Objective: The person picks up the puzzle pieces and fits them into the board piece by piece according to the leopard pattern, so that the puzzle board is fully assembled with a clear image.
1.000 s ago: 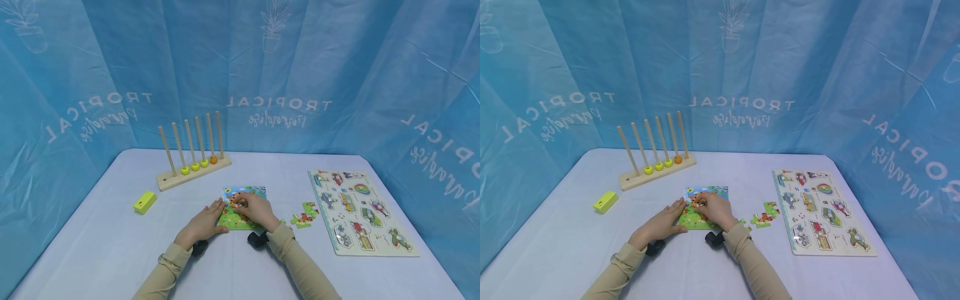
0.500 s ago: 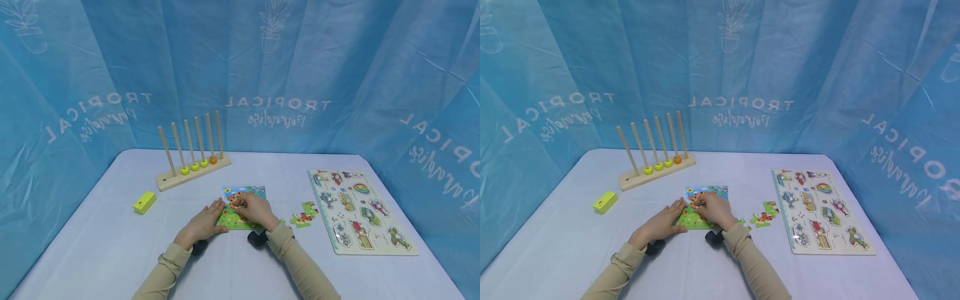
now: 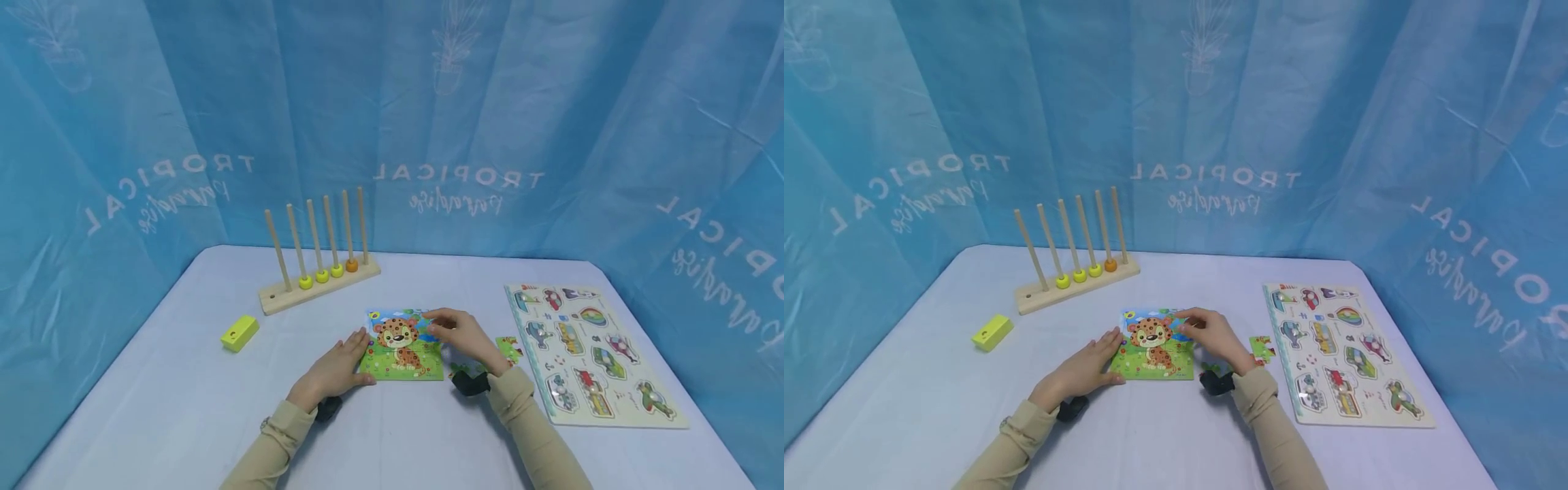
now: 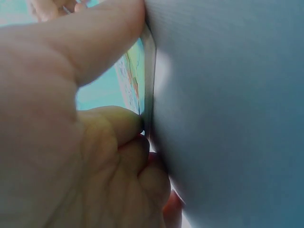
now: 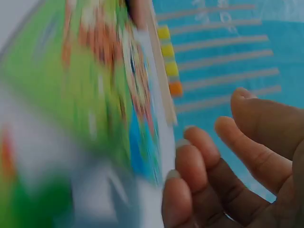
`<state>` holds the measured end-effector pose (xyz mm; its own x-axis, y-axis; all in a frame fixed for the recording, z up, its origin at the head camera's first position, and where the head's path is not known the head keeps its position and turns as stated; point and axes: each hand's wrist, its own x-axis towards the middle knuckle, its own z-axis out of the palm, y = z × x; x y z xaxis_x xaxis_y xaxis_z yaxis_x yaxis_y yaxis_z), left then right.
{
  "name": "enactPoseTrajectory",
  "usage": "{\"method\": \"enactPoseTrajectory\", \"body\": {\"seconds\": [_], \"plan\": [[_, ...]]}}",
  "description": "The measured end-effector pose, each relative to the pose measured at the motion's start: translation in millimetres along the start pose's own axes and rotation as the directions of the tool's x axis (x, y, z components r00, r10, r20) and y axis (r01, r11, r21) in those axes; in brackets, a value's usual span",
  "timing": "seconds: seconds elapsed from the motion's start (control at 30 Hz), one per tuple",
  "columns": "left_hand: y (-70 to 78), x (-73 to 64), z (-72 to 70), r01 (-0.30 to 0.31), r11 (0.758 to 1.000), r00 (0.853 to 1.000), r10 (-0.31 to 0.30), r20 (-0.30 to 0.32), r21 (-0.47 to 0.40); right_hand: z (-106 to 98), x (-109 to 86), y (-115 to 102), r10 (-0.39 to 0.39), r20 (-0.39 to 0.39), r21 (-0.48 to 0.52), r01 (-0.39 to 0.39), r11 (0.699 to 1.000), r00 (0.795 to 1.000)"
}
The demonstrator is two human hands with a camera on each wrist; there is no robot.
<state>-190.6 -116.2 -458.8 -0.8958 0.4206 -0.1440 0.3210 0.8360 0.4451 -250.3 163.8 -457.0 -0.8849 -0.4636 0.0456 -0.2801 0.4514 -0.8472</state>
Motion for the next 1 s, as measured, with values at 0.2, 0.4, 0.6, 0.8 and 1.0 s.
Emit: {"method": "enactPoseTrajectory", "body": {"seconds": [0.2,0.4,0.6,0.8,1.0], "plan": [[-0.3,0.7,0.0,0.011,1.0,1.0,-0.011,0.01,0.006,-37.4,-33.4,19.4,0.064,-0.055,-0.076,-0.068,0.995,0.996],[-1.4,0.0,0.8,0.009,1.0,1.0,-0.009,0.001,0.005,-46.9,-64.2,29.0,0.081,0.013,-0.012,-0.081,0.997,0.997],[-1.3,2.0,1.6,0.0,1.0,1.0,0.0,-0.008,0.003,-39.2,-72.6,33.1,0.022,0.104,-0.061,-0.016,0.998,0.994],[-1.7,1.8,0.8,0.003,1.0,1.0,-0.003,-0.001,0.005,-28.6,-71.3,29.3,0.04,0.088,-0.136,-0.028,0.99,0.995],[-2.2,2.4,1.0,0.005,1.0,1.0,-0.005,0.005,0.006,-25.9,-70.3,25.4,0.058,0.072,-0.147,-0.047,0.988,0.996]]}}
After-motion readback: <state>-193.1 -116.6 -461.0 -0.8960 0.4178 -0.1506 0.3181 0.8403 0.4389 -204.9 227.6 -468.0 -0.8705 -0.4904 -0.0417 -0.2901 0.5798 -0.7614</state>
